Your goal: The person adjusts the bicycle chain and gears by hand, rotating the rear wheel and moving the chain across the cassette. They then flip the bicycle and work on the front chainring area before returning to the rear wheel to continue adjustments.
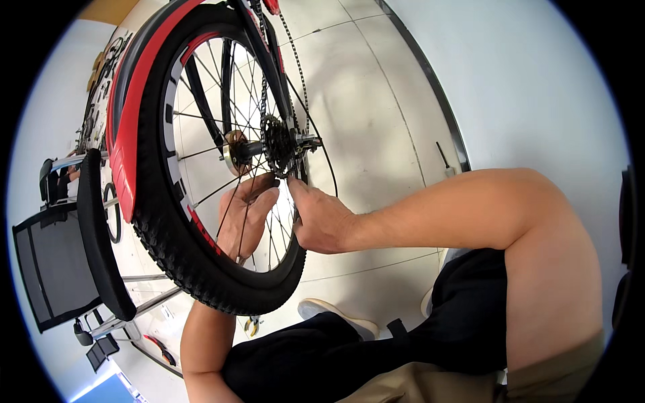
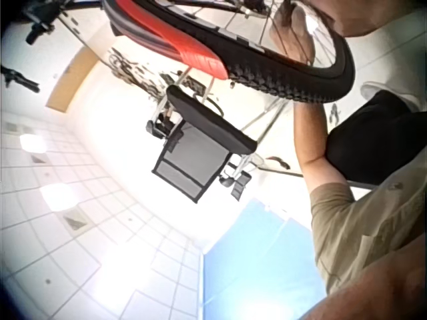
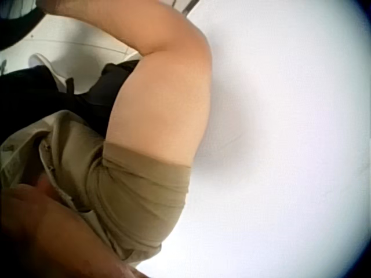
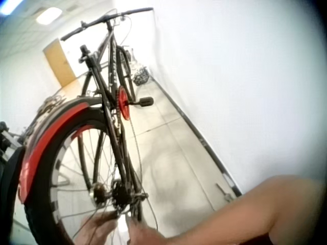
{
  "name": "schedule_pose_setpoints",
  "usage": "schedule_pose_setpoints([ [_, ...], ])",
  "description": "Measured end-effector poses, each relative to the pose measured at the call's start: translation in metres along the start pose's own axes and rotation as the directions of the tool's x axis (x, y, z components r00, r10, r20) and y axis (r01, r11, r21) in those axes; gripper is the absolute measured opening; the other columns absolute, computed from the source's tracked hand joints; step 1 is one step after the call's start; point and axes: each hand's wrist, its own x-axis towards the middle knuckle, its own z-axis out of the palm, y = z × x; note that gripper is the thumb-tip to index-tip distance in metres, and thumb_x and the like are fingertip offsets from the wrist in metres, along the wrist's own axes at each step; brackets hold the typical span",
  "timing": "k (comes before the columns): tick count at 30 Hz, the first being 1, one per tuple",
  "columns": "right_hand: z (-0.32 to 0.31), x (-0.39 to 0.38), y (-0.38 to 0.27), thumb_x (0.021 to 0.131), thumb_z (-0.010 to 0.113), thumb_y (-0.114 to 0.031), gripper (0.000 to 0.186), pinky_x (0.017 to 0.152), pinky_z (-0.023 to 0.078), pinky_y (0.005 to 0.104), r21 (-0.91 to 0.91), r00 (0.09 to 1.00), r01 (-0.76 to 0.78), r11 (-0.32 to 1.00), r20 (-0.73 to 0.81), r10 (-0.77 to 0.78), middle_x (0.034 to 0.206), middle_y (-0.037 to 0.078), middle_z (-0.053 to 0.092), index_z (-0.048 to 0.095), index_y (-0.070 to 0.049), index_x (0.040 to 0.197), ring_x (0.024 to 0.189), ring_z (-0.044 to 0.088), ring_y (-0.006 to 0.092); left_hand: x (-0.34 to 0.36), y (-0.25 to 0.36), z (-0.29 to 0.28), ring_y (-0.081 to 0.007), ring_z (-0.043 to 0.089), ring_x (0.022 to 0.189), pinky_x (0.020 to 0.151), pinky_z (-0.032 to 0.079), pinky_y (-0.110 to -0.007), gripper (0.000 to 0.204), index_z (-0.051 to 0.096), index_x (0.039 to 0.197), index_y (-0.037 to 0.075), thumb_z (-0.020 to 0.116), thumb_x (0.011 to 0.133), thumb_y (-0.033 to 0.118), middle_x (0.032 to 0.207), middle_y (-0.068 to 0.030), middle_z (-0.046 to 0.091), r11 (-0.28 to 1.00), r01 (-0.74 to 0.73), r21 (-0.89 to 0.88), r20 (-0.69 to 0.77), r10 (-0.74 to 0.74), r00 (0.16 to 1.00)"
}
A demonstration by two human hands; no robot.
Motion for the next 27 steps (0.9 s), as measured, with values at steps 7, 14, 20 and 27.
schedule_pose_setpoints([
  [7, 0.001, 0.008, 0.001, 0.079, 0.056, -0.003, 0.072, 0.099, 0.050, 0.0505, 0.057, 0.991, -0.127, 0.990, 0.057, 0.124, 0.120, 0.041, 0.059, 0.030, 0.017, 0.144, 0.114, 0.062, 0.0496, 0.000, -0.005, -0.001, -0.0253, 0.065, 0.118, 0.106, 0.046, -0.035, 0.053, 0.057, 0.135, -0.013, 0.065, 0.095, 0.020, 0.125, -0.0224, 0.070, 0.999, -0.031, -0.042, 0.008, 0.032, 0.999],
  [14, 0.008, 0.006, 0.010, 0.078, 0.053, -0.001, 0.079, 0.091, 0.053, 0.0496, 0.083, 0.999, -0.017, 0.996, -0.040, 0.020, 0.104, 0.038, 0.064, 0.025, 0.018, 0.149, 0.101, 0.066, 0.0484, 0.001, -0.008, -0.001, -0.0244, 0.063, 0.119, 0.108, 0.044, -0.035, 0.053, 0.057, 0.137, -0.012, 0.065, 0.094, 0.019, 0.127, -0.0210, 0.069, 0.998, -0.012, -0.066, 0.014, 0.013, 1.000],
  [20, 0.007, 0.008, 0.000, 0.077, 0.055, -0.002, 0.084, 0.091, 0.053, 0.0499, 0.029, 0.999, -0.036, 0.999, 0.014, 0.036, 0.108, 0.038, 0.062, 0.021, 0.019, 0.150, 0.101, 0.065, 0.0506, 0.002, -0.007, -0.001, -0.0231, 0.061, 0.120, 0.108, 0.043, -0.035, 0.053, 0.058, 0.137, -0.011, 0.067, 0.094, 0.019, 0.127, -0.0192, 0.068, 0.996, 0.000, -0.094, 0.027, 0.003, 1.000],
  [27, -0.003, 0.011, 0.002, 0.079, 0.057, -0.004, 0.058, 0.091, 0.052, 0.0521, 0.038, 0.999, -0.011, 0.999, 0.051, 0.009, 0.106, 0.038, 0.063, 0.039, 0.017, 0.130, 0.100, 0.064, 0.0519, 0.000, -0.010, 0.001, -0.0222, 0.061, 0.119, 0.107, 0.044, -0.035, 0.055, 0.056, 0.139, -0.009, 0.067, 0.093, 0.020, 0.127, -0.0178, 0.067, 0.991, -0.018, -0.130, 0.009, 0.019, 1.000],
])
